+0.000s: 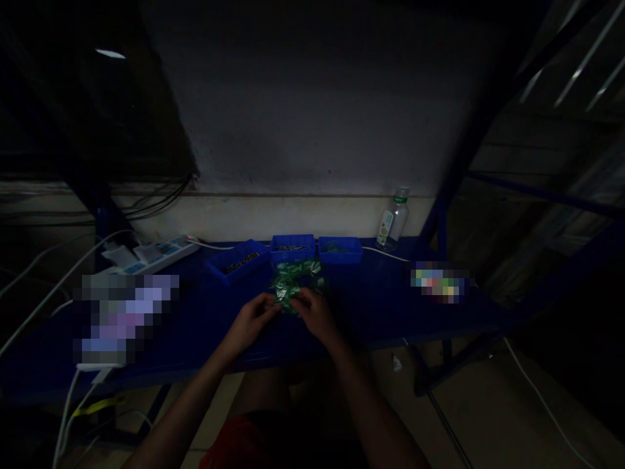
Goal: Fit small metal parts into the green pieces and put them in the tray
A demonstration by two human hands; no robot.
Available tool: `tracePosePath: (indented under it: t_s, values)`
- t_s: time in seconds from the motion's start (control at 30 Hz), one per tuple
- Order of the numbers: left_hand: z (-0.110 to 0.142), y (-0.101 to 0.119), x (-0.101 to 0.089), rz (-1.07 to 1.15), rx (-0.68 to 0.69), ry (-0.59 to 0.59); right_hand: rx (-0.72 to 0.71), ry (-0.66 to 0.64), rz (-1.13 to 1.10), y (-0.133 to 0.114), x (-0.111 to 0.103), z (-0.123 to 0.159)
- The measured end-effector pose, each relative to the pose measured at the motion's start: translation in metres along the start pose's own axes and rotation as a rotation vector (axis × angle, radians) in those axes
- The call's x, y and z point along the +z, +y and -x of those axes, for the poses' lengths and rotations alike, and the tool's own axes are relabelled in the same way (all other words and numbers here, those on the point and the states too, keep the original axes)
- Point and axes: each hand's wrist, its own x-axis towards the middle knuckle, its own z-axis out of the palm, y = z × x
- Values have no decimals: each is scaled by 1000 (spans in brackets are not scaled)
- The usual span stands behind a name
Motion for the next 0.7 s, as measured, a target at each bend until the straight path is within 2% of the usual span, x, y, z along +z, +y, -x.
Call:
tracePosePath:
  t_s: [0.27, 0.4, 0.57, 0.7]
  values:
    - [2, 1, -2, 72, -23, -8, 14, 67, 45, -5, 1, 4]
    - [0, 2, -4, 112, -45, 40, 40, 8, 15, -5, 1, 4]
    - [-2, 2, -3, 93, -44, -47, 52, -14, -20, -11, -1, 5]
    - [0, 3, -4, 65, -57, -26, 27, -28, 59, -15, -1, 6]
